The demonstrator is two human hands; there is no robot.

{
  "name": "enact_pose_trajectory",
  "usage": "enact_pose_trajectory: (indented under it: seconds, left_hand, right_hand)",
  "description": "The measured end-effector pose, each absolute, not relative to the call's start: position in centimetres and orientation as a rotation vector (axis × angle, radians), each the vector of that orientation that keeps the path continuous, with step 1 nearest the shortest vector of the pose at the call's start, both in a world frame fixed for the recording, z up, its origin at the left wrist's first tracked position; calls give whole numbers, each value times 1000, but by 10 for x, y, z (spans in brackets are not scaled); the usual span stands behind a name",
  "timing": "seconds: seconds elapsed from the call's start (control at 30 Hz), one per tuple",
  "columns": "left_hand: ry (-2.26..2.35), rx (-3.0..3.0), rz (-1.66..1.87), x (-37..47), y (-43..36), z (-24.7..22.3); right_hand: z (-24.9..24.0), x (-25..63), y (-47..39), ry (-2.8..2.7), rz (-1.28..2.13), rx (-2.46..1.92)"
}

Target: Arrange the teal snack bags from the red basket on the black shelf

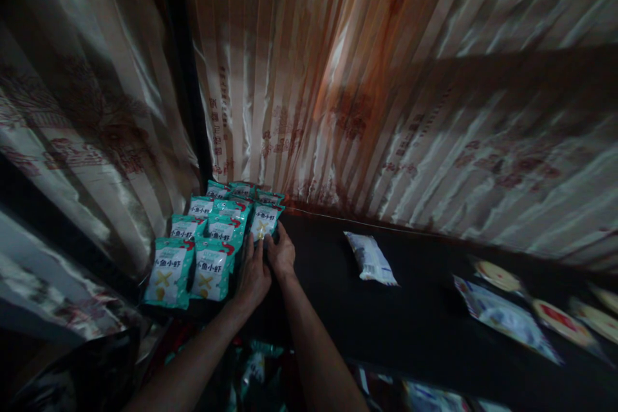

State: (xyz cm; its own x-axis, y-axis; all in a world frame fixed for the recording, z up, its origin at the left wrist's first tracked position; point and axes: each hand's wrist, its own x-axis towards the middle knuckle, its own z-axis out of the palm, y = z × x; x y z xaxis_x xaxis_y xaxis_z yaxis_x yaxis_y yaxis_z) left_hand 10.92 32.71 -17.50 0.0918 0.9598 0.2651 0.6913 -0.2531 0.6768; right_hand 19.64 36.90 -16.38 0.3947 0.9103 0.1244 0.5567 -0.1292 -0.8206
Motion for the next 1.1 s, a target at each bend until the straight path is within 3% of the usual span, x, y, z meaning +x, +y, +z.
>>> enact_pose_trajectory:
  seconds: [1.1]
  left_hand:
    - [1582, 2136, 878, 107, 313, -175]
  right_hand:
    - [-169, 196, 344, -1250, 446, -1844]
